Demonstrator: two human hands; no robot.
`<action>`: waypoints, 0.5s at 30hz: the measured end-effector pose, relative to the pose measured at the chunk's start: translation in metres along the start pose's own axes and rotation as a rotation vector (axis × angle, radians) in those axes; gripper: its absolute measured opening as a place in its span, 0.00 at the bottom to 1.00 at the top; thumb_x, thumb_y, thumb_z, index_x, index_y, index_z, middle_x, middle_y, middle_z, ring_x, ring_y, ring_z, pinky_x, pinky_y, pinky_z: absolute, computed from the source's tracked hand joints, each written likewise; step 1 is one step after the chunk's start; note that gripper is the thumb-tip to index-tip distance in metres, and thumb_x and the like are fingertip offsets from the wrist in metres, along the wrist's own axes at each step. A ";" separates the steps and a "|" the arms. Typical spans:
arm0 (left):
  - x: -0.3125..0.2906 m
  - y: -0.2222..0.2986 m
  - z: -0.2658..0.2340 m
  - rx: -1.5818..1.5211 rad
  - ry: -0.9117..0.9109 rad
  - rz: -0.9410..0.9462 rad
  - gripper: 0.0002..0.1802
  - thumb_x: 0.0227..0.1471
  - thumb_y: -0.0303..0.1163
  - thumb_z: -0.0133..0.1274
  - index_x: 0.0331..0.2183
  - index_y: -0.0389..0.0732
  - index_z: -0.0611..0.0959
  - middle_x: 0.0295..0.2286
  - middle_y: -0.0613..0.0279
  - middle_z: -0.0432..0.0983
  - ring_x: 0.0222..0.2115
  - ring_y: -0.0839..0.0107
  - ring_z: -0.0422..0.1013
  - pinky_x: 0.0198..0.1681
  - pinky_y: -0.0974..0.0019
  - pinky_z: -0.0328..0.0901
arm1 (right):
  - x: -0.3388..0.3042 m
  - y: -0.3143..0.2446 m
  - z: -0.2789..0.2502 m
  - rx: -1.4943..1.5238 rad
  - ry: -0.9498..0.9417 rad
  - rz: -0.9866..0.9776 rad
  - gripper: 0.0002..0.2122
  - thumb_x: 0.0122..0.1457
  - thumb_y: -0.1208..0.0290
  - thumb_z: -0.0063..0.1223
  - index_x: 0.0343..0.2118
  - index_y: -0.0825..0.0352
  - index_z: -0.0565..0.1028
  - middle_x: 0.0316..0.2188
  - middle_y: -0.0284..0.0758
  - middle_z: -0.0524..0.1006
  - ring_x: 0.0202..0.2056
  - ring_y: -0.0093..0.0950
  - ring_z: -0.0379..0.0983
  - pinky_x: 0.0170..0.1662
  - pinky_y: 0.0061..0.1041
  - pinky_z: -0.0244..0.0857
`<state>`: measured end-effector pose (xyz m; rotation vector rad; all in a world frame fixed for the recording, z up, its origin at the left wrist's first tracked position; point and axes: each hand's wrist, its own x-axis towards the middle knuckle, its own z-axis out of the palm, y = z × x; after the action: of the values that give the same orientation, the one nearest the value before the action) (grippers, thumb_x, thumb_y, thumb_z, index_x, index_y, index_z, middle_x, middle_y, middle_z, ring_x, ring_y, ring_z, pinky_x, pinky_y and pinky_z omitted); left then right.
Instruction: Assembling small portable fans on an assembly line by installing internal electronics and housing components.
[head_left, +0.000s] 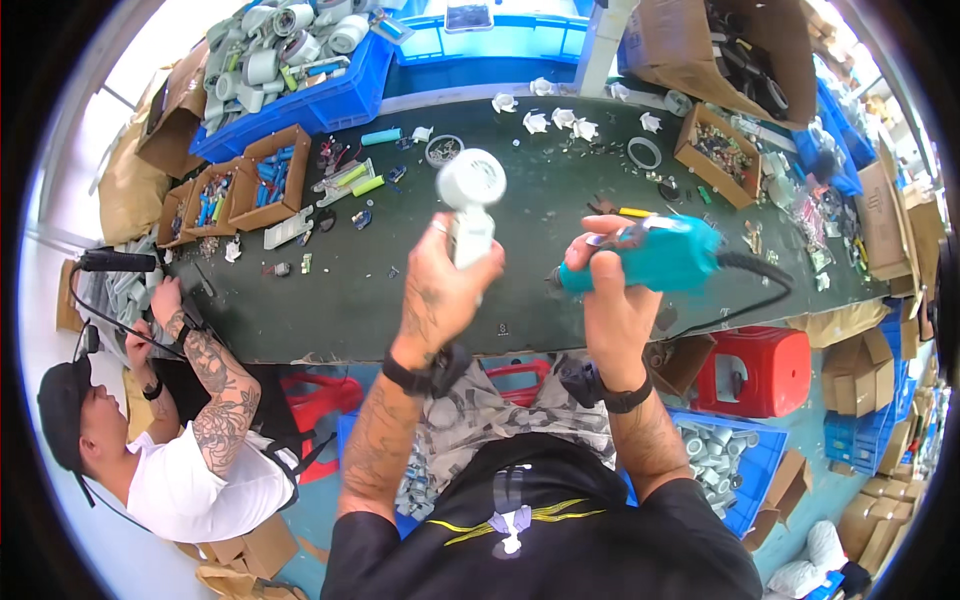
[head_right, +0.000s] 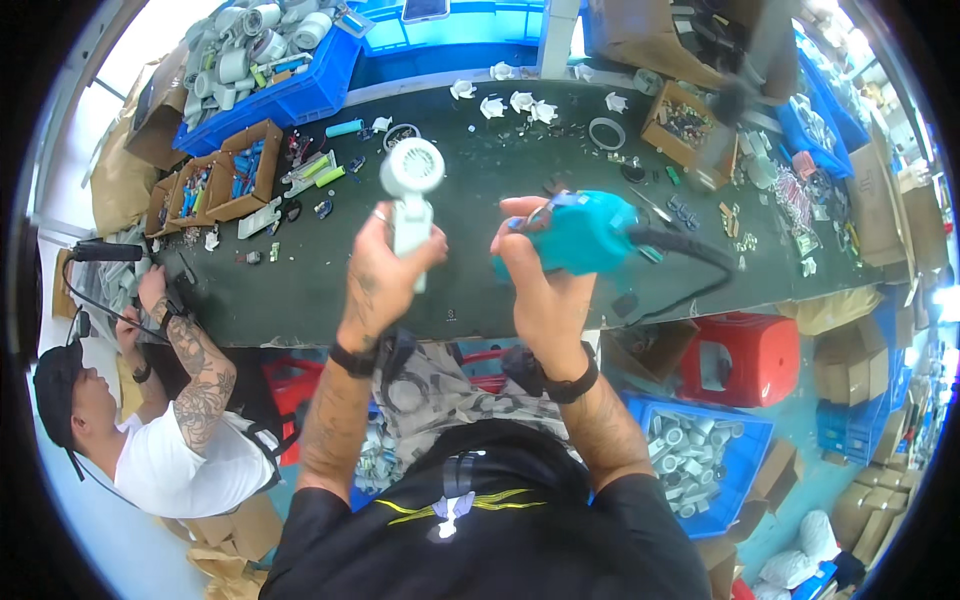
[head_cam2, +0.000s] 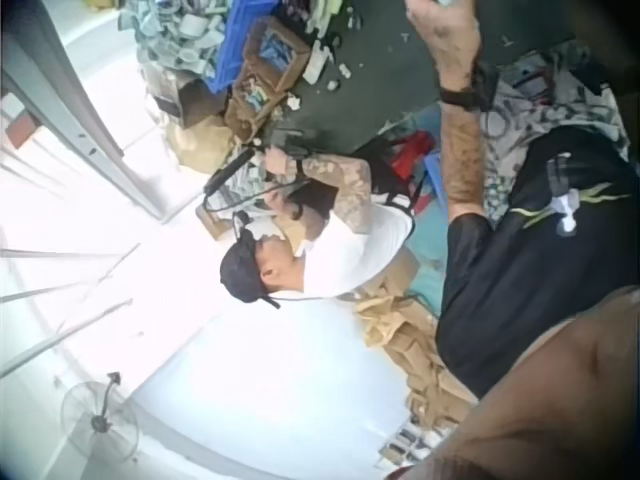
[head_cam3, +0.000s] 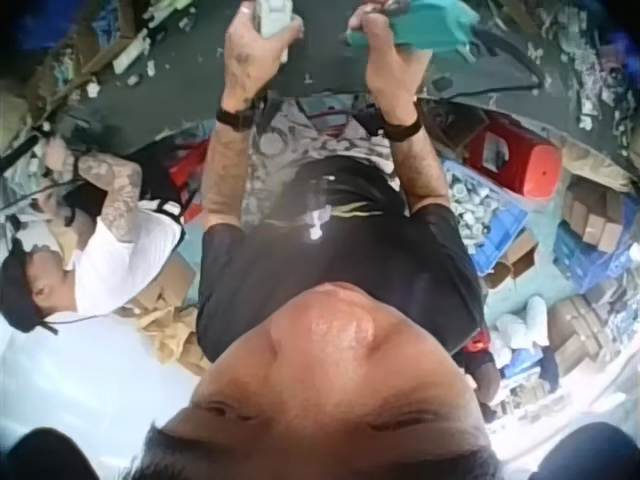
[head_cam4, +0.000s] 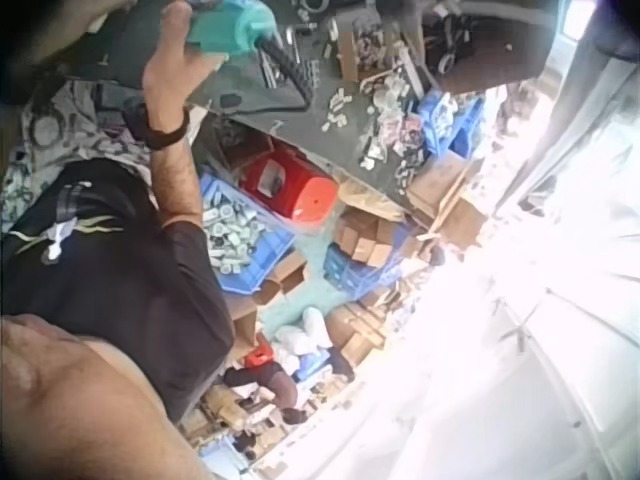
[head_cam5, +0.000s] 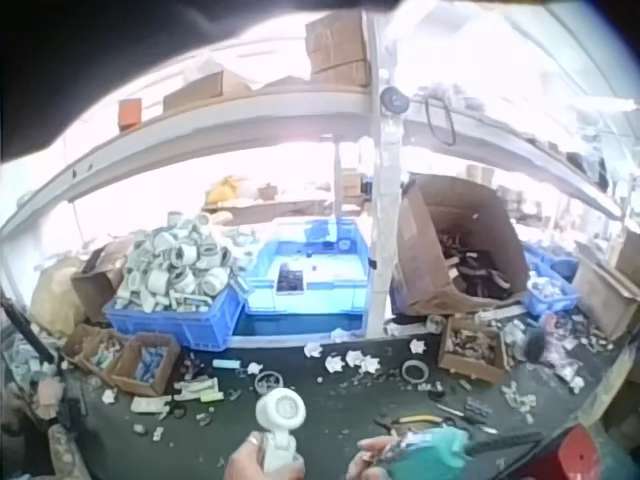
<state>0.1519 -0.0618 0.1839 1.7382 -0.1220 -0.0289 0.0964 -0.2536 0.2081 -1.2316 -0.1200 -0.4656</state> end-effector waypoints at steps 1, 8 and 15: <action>0.017 0.006 -0.006 0.000 0.010 0.011 0.21 0.53 0.34 0.65 0.46 0.34 0.80 0.32 0.58 0.85 0.32 0.71 0.81 0.39 0.65 0.74 | 0.003 -0.002 -0.005 -0.113 0.010 0.086 0.15 0.67 0.70 0.60 0.52 0.71 0.75 0.37 0.33 0.79 0.38 0.19 0.74 0.42 0.21 0.67; 0.148 -0.036 -0.053 0.276 0.159 0.108 0.24 0.52 0.31 0.66 0.47 0.28 0.78 0.34 0.56 0.86 0.32 0.72 0.83 0.38 0.69 0.75 | 0.002 0.009 -0.010 -0.280 -0.037 0.155 0.23 0.68 0.71 0.59 0.63 0.70 0.69 0.43 0.28 0.77 0.44 0.18 0.72 0.48 0.19 0.66; 0.112 -0.018 -0.043 -0.016 0.098 -0.024 0.23 0.58 0.39 0.63 0.48 0.32 0.79 0.36 0.58 0.86 0.30 0.71 0.82 0.35 0.69 0.75 | -0.009 0.006 -0.026 -0.514 -0.115 0.092 0.25 0.67 0.74 0.60 0.65 0.72 0.65 0.54 0.37 0.73 0.53 0.27 0.72 0.58 0.30 0.66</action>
<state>0.2678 -0.0278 0.1788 1.7215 -0.0292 0.0374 0.0864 -0.2734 0.1915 -1.7612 -0.0412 -0.3545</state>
